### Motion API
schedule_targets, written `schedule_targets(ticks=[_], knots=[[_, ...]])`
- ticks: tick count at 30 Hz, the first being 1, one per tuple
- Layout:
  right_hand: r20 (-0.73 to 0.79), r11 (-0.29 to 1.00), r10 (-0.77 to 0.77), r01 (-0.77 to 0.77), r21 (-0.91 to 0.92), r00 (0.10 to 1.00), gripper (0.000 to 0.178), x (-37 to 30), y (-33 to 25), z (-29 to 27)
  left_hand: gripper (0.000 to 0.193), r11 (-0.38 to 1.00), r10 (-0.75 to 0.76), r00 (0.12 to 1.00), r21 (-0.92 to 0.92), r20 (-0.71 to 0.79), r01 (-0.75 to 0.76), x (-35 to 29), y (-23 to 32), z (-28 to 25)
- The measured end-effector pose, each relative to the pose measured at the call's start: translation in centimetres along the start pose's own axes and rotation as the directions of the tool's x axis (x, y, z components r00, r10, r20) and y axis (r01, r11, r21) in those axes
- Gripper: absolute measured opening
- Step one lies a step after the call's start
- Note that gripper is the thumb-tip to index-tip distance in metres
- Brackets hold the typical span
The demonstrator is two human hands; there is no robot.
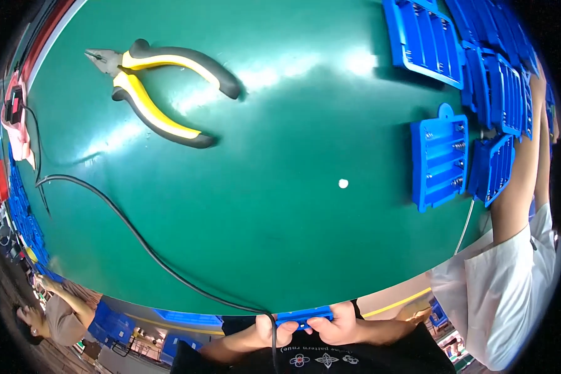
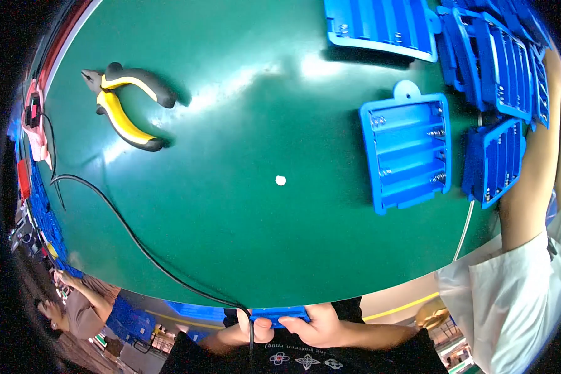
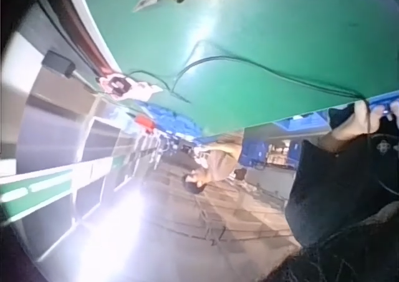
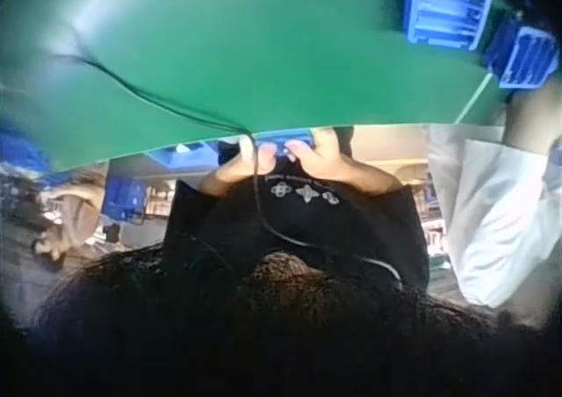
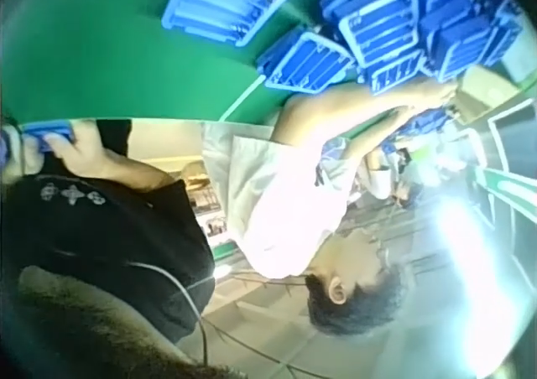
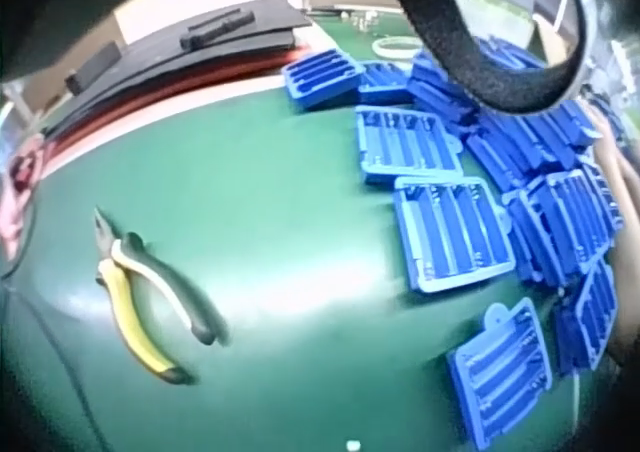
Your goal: Soldering electrical wires onto blue plastic housing units at a factory workbench.
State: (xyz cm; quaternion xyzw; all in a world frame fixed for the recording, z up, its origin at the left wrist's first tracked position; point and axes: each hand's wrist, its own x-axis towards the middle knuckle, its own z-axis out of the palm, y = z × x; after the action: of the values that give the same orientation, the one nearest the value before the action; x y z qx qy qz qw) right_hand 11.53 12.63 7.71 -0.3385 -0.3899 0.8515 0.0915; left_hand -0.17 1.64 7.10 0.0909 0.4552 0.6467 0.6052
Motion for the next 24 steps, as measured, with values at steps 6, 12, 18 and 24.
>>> schedule_targets(ticks=[6,12,18,24], knots=[[-0.04,0.991,0.123,-0.121,0.051,0.992,0.014,0.4,-1.2,0.7,0.034,0.987,-0.122,0.988,-0.093,0.096,0.131,-1.0,-1.0,-1.2],[-0.101,0.996,0.084,-0.081,0.04,0.991,0.016,-0.4,-1.0,1.3,0.026,0.936,-0.231,0.966,-0.244,0.114,0.253,-1.4,-0.2,-1.0],[-0.056,0.995,0.011,-0.006,0.103,0.998,0.015,-0.4,0.2,0.7,0.02,0.958,-0.288,0.941,0.073,0.179,0.279,-0.9,0.7,-2.1],[-0.05,0.994,0.051,-0.046,0.097,0.997,0.017,-0.6,-0.3,0.9,0.025,0.95,-0.295,0.946,-0.065,0.136,0.306,-1.1,0.5,-1.6]])
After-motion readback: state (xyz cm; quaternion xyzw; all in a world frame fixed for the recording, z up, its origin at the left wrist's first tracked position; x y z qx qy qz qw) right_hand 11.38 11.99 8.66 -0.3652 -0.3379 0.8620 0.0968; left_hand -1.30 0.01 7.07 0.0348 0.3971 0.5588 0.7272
